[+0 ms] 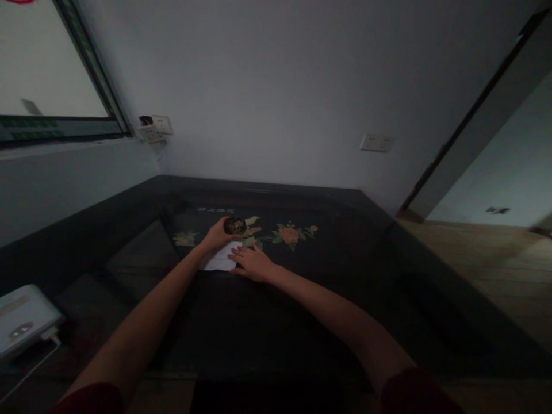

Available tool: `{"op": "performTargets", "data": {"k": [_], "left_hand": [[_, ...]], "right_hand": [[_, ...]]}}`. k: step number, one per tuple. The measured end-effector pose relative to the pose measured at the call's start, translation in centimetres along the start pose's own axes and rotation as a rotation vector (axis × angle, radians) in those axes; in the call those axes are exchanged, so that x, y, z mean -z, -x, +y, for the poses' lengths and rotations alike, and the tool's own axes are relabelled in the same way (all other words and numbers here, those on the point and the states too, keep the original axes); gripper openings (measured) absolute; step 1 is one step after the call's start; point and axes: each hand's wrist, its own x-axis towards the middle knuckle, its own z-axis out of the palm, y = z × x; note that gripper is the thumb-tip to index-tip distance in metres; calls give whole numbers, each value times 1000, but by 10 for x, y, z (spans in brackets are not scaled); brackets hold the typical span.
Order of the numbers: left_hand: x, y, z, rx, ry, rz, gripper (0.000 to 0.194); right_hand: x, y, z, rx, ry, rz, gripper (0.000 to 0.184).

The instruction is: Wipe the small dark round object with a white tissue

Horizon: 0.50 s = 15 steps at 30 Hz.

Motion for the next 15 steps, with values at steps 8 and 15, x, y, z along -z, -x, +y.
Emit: {"op": "performTargets", "data": {"k": [8,15], "left_hand": [[-2,1,9,-29,-68,-14,76],[-4,-4,1,-48,-98,-16,76]], "right_hand": [[2,-5,0,80,211,85,22],[17,17,12,68,230,91,20]]}}
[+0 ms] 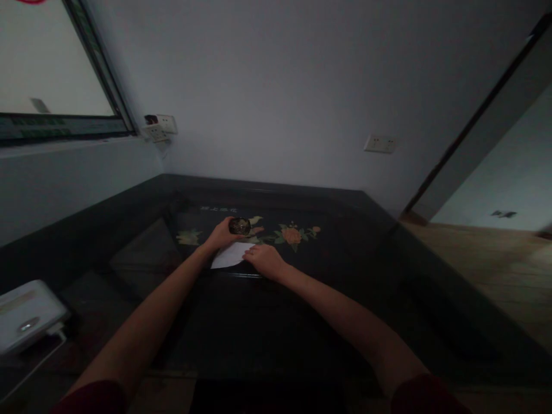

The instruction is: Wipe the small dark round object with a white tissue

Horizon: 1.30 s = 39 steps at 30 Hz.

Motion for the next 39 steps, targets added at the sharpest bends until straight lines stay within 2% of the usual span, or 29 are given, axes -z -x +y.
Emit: {"op": "performTargets", "data": {"k": [7,12,17,20,22,26,30,34,39], "left_hand": [[-6,2,8,-25,0,-31,78],[-19,13,34,-128,20,-85,77],[-34,27,67,-198,45,-179,77],[-41,37,85,-297,89,-229,77],[-46,43,96,-295,71,-264,80],[-53,52,107,-307,57,-306,88],[-58,55,105,-304,82,-309,98],[-63,50,98,-263,130,-293,103],[-67,41,99,-174,180,-269,106]], "right_hand": [[23,72,36,-158,25,-2,26],[39,116,63,-246,22,-83,25],[55,139,89,-304,-58,-135,25],[60,144,94,-326,-137,-169,25],[61,145,93,-327,-171,-192,28],[58,140,84,-302,-205,-197,47],[49,133,76,-278,-199,-185,61],[38,125,71,-361,-138,-183,61],[26,115,72,-448,-144,-118,60]]}}
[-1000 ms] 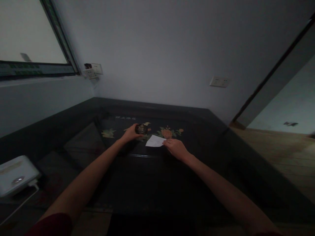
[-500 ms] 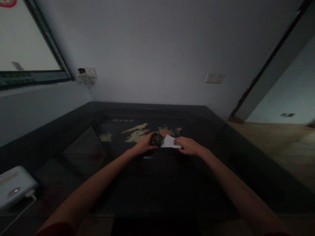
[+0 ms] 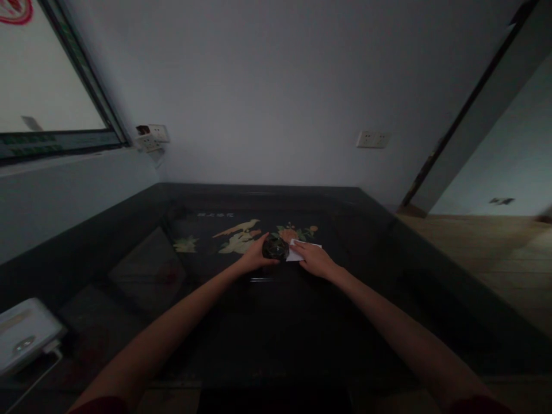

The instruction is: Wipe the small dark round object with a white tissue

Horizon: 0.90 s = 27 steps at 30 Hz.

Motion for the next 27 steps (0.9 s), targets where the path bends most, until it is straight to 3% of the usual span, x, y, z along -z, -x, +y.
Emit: {"op": "performTargets", "data": {"k": [8,16,22,27], "left_hand": [[0,-6,12,28,-42,6,83],[-8,1,10,-11,-2,67,79],[-5,-1,12,-52,233,203,76],[-1,-2,19,-53,563,319,85]], "right_hand": [[-12,-15,3,-38,-135,112,47],[-12,-41,6,-157,-466,355,41],[-27,-59,-10,-179,-663,478,35],[-33,-55,-19,-159,-793,545,35]]}}
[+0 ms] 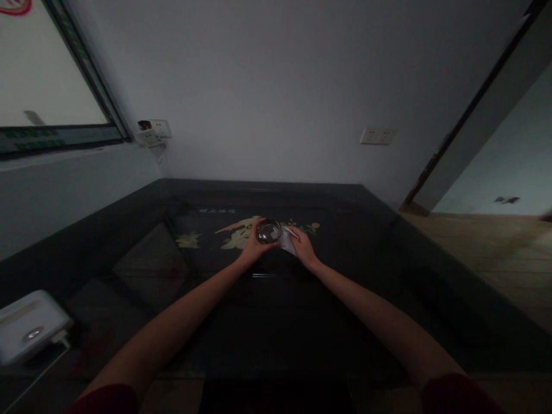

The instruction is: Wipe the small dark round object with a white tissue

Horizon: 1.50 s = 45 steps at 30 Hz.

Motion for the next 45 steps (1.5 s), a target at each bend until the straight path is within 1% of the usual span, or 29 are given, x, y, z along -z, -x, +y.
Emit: {"op": "performTargets", "data": {"k": [3,6,10,12,16,19,22,24,26,27,29,31,33,34,36,39,42,45], "left_hand": [[-5,3,2,58,115,83,89],[-10,7,0,198,276,62,91],[-9,6,-4,371,468,55,89],[-8,5,-4,415,537,58,88],[-6,4,1,445,616,54,85],[-4,4,7,477,626,11,76],[-1,4,11,501,668,-45,56],[1,3,13,510,711,-108,47],[3,3,12,503,730,-159,52],[3,2,11,496,722,-171,54],[4,2,7,483,691,-152,54],[5,1,1,492,660,-96,51],[5,0,-5,514,645,-45,48],[5,-1,-7,525,642,-34,47],[4,-1,-8,537,641,-36,46],[2,-2,-6,548,697,-32,42],[-1,-2,-3,603,784,-18,37],[-2,-1,0,650,800,-21,35]], "right_hand": [[4,6,1,-19,-53,22,34],[8,7,5,-67,-82,56,33],[8,6,10,-121,-115,101,30],[7,6,13,-138,-129,128,32],[11,1,17,-160,-138,195,36],[22,-7,17,-148,-119,243,36],[36,-14,6,-98,-93,242,33],[43,-16,-7,-46,-76,213,29],[46,-14,-20,12,-55,163,26],[46,-11,-27,62,-27,111,28],[43,-5,-37,240,157,-67,36],[37,1,-44,378,360,-210,45],[28,7,-50,478,514,-310,50],[24,10,-52,515,574,-341,49],[17,15,-57,562,677,-378,42],[11,22,-64,578,794,-404,33],[6,29,-67,569,867,-402,30],[1,34,-69,556,917,-389,29]]}}
